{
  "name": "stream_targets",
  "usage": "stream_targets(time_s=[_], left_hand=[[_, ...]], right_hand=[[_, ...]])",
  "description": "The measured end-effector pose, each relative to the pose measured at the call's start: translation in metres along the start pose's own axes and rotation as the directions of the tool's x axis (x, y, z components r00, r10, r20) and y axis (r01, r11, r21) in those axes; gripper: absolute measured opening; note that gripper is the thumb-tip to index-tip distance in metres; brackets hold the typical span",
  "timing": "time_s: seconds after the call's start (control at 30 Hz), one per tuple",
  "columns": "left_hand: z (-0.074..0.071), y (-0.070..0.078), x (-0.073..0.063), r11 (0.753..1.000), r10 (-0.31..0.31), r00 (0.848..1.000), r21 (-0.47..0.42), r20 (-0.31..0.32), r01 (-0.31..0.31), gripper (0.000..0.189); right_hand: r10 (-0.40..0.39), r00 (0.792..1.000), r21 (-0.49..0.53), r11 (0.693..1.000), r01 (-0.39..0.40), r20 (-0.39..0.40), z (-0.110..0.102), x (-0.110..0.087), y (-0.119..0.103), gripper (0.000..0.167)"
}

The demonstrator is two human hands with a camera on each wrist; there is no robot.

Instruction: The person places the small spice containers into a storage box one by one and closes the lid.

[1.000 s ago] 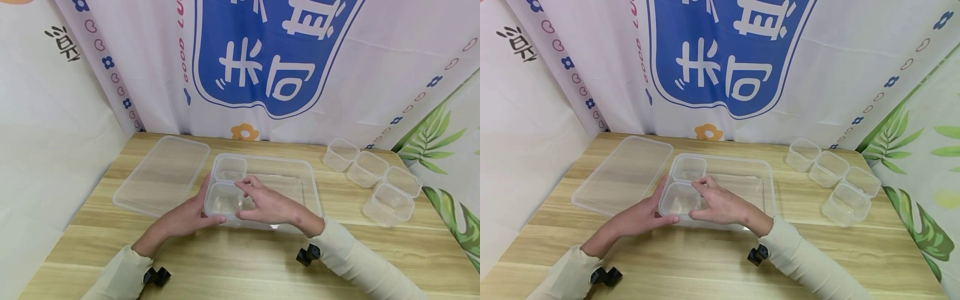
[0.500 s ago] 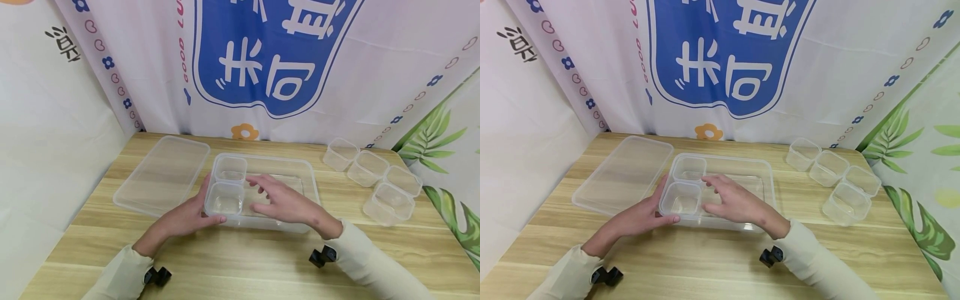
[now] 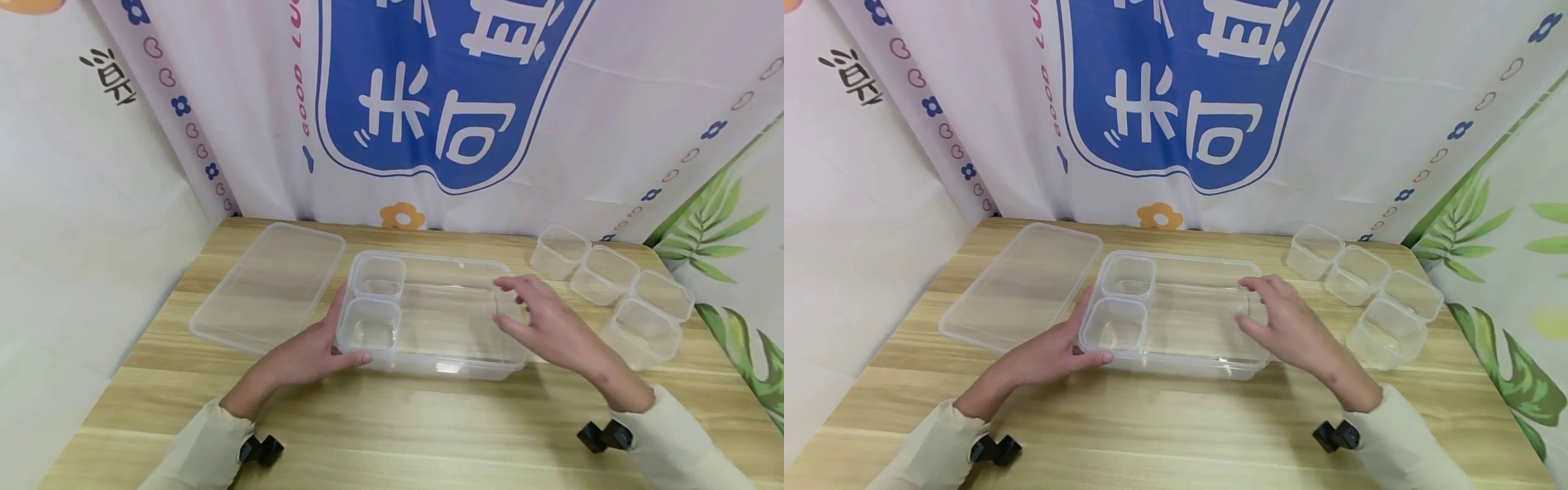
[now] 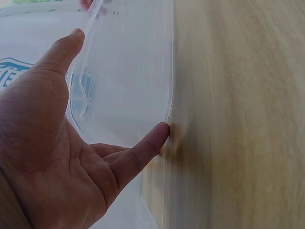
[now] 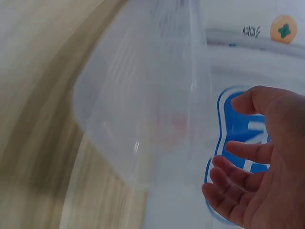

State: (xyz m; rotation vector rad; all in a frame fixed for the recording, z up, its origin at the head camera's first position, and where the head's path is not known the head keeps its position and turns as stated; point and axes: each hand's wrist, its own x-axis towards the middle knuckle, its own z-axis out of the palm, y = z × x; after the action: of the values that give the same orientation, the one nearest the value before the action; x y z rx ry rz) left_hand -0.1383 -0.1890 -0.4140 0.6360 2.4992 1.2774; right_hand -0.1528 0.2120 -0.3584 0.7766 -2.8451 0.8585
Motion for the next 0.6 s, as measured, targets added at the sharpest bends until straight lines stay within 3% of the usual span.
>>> stream_targets(time_s=[0.13, 0.3, 0.6], left_hand=[[0.001, 0.001, 0.002, 1.0, -0.006, 1.0, 0.001, -0.001, 0.006, 0.123], [0.0, 0.0, 0.001, 1.0, -0.021, 1.0, 0.008, -0.006, 0.021, 0.123], [0.003, -0.001, 0.001, 1.0, -0.022, 1.0, 0.02, -0.008, 0.023, 0.123]], right_hand=[[0.026, 0.995, -0.11, 0.993, -0.037, -0.099, -0.012, -0.02, 0.023, 0.055], [0.034, 0.974, -0.212, 0.974, -0.083, -0.226, -0.026, -0.045, 0.052, 0.061], [0.175, 0.938, -0.24, 0.938, -0.251, -0.3, -0.047, -0.085, 0.102, 0.074]])
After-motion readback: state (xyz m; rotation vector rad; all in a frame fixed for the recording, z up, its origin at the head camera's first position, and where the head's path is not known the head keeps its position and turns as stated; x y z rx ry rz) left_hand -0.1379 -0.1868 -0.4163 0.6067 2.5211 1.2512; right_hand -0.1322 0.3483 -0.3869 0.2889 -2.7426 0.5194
